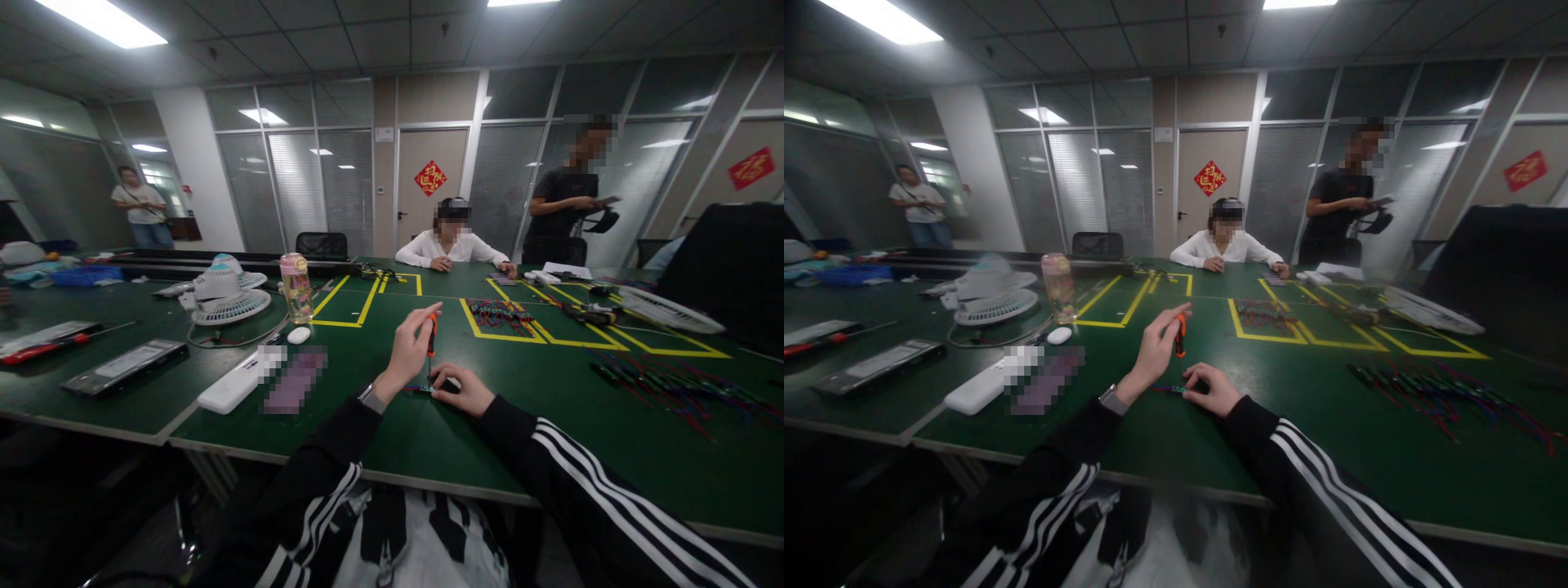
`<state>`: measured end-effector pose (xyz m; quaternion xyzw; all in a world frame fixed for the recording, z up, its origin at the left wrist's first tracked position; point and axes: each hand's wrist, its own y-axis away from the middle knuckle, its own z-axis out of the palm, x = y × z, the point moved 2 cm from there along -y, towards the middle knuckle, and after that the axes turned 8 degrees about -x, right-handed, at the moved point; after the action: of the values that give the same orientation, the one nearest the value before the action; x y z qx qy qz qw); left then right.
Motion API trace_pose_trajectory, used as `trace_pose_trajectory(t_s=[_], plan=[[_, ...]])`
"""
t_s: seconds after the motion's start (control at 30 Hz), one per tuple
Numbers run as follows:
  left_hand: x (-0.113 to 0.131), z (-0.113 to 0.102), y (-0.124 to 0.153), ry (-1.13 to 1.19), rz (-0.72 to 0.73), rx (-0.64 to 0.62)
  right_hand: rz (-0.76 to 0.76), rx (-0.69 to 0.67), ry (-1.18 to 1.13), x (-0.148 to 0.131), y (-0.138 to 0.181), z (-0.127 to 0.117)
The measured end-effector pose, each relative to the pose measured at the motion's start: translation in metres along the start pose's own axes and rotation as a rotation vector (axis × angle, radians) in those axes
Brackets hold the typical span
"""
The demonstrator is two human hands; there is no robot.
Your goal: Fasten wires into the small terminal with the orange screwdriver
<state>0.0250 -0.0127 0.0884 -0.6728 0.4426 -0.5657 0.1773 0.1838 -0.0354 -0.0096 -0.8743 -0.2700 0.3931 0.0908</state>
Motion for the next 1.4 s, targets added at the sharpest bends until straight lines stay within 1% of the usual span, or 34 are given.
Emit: trace_pose_trajectory(t_s=[0.1,0.2,0.27,0.47,0.7,0.83,0.9,0.97,1.1,1.17,1.23,1.33,1.4], plan=[[-0.0007,-0.0001,-0.0001,0.011,-0.021,0.032,0.003,0.004,-0.005,-0.0007,0.0,0.0],[0.0024,-0.0016,0.0002,-0.078,0.004,0.081,0.009,0.007,-0.005,-0.0014,0.0,-0.0001],[0.0041,-0.0022,0.0003,-0.116,0.021,0.092,0.009,0.004,-0.002,-0.0021,-0.0001,-0.0003],[0.001,0.0001,0.0001,-0.006,0.015,0.002,0.008,-0.005,0.0,-0.0029,-0.0002,-0.0011],[0.005,-0.0018,0.0008,-0.121,0.033,0.079,0.008,0.003,-0.007,-0.0014,-0.0004,-0.0003],[0.003,-0.0007,0.0002,-0.053,0.038,0.004,0.008,-0.005,-0.003,-0.002,-0.0005,-0.001],[0.0014,0.0,-0.0002,-0.001,0.035,-0.014,0.002,-0.01,0.004,-0.0023,-0.0005,-0.0012],[0.0008,0.0001,-0.0003,0.013,0.027,0.003,0.0,-0.012,0.014,-0.0022,-0.0004,-0.0011],[0.0037,-0.0013,0.0002,-0.077,0.039,0.059,-0.003,-0.006,0.014,-0.0019,-0.0003,-0.0004],[0.0045,-0.0016,0.0004,-0.098,0.04,0.06,-0.008,-0.001,0.01,-0.0023,-0.0003,-0.0001],[0.0031,-0.0008,0.0003,-0.051,0.031,0.022,-0.005,0.001,0.005,-0.0026,-0.0002,-0.0001],[-0.0017,0.0016,0.0001,0.096,-0.027,-0.044,0.009,0.001,0.001,-0.0023,-0.0001,-0.0002],[-0.004,0.0025,0.0001,0.142,-0.063,-0.041,0.008,-0.003,0.001,-0.0015,0.0,-0.0001]])
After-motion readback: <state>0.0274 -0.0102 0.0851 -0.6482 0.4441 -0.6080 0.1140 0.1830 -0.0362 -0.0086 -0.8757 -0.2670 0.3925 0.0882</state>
